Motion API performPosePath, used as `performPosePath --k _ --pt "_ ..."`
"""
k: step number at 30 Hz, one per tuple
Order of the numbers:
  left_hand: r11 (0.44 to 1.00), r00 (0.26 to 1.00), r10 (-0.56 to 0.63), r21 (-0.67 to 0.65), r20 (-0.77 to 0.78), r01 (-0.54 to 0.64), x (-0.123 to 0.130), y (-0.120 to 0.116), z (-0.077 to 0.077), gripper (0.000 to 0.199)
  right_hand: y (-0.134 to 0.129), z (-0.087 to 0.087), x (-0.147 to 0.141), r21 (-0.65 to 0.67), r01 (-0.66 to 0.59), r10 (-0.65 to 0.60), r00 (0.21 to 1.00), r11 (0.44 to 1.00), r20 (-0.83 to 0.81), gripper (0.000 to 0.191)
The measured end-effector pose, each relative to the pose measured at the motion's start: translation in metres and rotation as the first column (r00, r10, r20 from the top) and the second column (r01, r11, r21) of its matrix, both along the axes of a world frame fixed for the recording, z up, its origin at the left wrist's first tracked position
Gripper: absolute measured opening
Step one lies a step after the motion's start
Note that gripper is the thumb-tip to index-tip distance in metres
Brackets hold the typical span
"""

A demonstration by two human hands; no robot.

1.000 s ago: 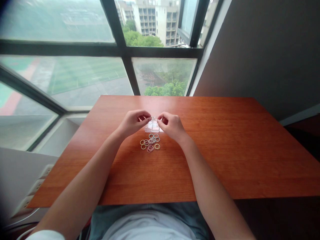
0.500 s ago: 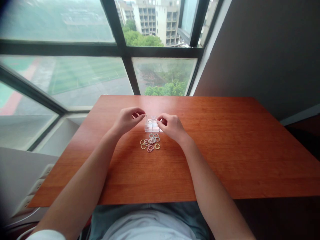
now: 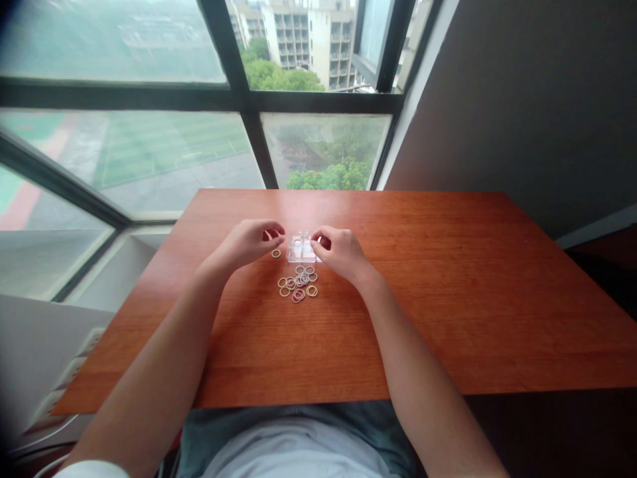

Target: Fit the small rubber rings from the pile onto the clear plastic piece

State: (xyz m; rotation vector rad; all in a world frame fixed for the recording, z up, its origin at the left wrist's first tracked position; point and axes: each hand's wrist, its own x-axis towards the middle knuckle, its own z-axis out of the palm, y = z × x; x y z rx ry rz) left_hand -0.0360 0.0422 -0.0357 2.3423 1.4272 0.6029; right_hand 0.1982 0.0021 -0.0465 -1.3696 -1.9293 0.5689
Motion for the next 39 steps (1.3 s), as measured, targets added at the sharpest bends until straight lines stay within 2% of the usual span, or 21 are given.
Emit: performPosePath --k 2,5,10,15,19,23,30,39 --pt "0.999 0.986 -0.014 -0.034 -0.167 0.009 -0.002 -0.003 0.001 0.008 0.000 -0.001 0.000 -0.006 0.002 -0.002 1.000 1.000 0.008 0.013" --pt "1.000 0.936 0.005 0.005 -0.352 -0.004 0.000 -0.006 0.001 0.009 0.001 -0.002 0.000 -0.013 -0.002 0.002 1.000 1.000 0.027 0.013" --pt "1.000 0.893 0.012 0.024 -0.449 -0.001 0.004 -0.008 -0.002 0.013 0.001 -0.003 0.000 -0.011 -0.002 0.003 0.999 1.000 0.044 0.012" --pt "0.998 0.945 0.043 0.066 -0.325 -0.022 0.002 -0.003 -0.004 0.008 0.000 -0.003 0.000 -0.018 0.003 -0.002 0.998 1.000 0.064 0.012" --pt "0.985 0.989 0.105 0.145 -0.101 -0.090 0.009 0.000 -0.003 0.010 0.000 -0.002 0.000 -0.011 -0.009 0.010 0.998 1.000 0.060 0.012" --pt "0.982 0.995 0.084 0.164 0.058 -0.093 0.021 -0.002 -0.007 0.010 0.000 -0.002 0.000 -0.006 -0.031 0.032 0.997 0.999 0.067 0.012" --pt "0.977 0.990 0.096 0.180 0.103 -0.114 0.022 -0.001 -0.015 0.015 0.001 -0.001 0.001 -0.035 -0.052 0.055 0.996 0.998 0.077 0.014" --pt "0.989 0.996 0.041 0.138 0.076 -0.051 0.021 -0.003 -0.012 0.014 -0.009 0.007 -0.001 -0.146 -0.230 0.245 0.965 0.962 0.094 0.015"
